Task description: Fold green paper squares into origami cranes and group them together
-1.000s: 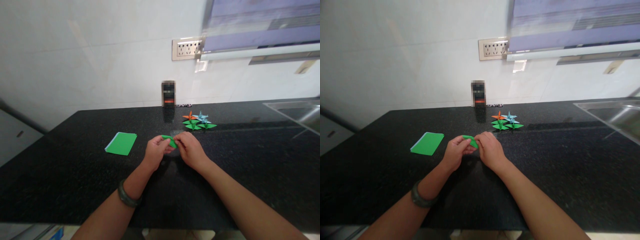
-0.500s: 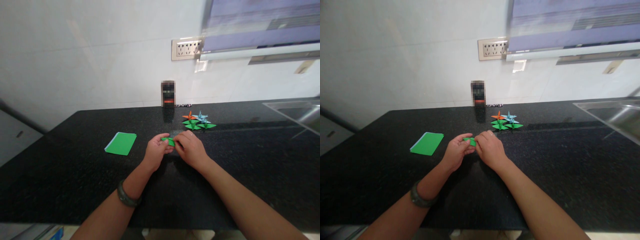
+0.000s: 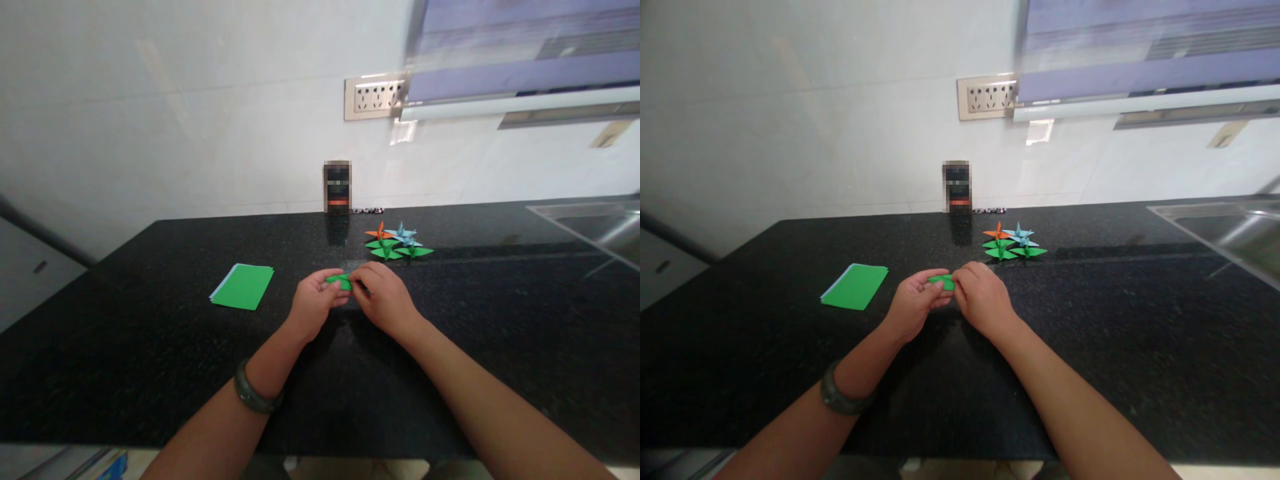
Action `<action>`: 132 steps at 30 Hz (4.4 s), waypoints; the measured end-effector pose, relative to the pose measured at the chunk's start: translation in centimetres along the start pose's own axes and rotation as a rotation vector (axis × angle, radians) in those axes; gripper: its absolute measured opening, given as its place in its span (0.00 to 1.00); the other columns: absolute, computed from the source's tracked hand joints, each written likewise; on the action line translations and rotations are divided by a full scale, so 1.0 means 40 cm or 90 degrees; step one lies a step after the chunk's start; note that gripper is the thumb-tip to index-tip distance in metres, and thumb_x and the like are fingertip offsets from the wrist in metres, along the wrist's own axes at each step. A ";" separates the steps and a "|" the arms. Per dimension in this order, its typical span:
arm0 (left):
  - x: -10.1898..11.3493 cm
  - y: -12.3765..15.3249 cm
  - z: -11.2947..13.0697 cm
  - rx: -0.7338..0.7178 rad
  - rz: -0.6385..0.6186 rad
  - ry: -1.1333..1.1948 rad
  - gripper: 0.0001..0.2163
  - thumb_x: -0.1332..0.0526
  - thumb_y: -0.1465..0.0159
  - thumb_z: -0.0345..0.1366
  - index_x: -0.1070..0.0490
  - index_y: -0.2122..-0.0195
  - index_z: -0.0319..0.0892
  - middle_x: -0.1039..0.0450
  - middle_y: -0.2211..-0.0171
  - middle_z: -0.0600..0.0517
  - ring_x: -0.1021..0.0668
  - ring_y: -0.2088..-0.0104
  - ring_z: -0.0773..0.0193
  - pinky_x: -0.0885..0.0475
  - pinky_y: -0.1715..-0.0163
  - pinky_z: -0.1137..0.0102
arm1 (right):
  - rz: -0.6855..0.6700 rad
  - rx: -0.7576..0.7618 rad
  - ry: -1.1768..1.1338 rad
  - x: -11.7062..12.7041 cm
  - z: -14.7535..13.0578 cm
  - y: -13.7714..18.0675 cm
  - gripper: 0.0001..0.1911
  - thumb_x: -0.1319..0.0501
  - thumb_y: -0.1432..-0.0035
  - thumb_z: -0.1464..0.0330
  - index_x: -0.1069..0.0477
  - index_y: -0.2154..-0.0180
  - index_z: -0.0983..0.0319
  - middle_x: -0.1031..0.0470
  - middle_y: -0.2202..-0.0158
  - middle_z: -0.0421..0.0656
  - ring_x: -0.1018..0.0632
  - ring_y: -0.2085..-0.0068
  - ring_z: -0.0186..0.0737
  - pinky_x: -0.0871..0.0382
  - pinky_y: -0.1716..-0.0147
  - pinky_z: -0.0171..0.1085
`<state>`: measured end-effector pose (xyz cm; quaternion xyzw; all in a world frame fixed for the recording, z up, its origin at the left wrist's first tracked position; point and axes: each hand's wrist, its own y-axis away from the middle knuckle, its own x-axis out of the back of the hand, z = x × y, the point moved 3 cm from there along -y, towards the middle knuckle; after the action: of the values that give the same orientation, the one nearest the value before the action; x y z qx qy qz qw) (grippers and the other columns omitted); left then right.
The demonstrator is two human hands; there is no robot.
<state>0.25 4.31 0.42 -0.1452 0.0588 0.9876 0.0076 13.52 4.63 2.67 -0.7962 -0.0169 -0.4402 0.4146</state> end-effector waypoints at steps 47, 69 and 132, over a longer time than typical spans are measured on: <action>0.004 0.003 -0.002 -0.086 0.011 -0.212 0.21 0.40 0.48 0.26 0.37 0.51 0.37 0.28 0.77 0.55 0.24 0.76 0.69 0.29 0.72 0.74 | -0.093 0.000 -0.043 -0.012 0.009 0.001 0.06 0.41 0.45 0.73 0.25 0.69 0.63 0.23 0.69 0.45 0.24 0.67 0.37 0.32 0.65 0.33; 0.011 0.005 -0.003 -0.165 0.024 -0.344 0.21 0.41 0.47 0.29 0.37 0.51 0.39 0.24 0.71 0.50 0.22 0.70 0.64 0.27 0.68 0.70 | -0.069 -0.005 -0.024 -0.014 -0.003 -0.001 0.08 0.42 0.47 0.75 0.26 0.64 0.65 0.22 0.69 0.46 0.23 0.67 0.40 0.31 0.66 0.35; 0.000 0.064 0.087 -0.740 0.035 -0.610 0.06 0.42 0.42 0.28 0.25 0.69 0.40 0.24 0.62 0.45 0.23 0.61 0.63 0.27 0.62 0.69 | 0.030 -0.173 -0.579 0.006 0.027 -0.005 0.02 0.37 0.49 0.70 0.28 0.70 0.62 0.26 0.72 0.40 0.26 0.70 0.34 0.31 0.69 0.34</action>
<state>-0.82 2.19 4.02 0.3215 -0.4782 0.8143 -0.0699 14.33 5.42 2.67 -0.9555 -0.1209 -0.0353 0.2668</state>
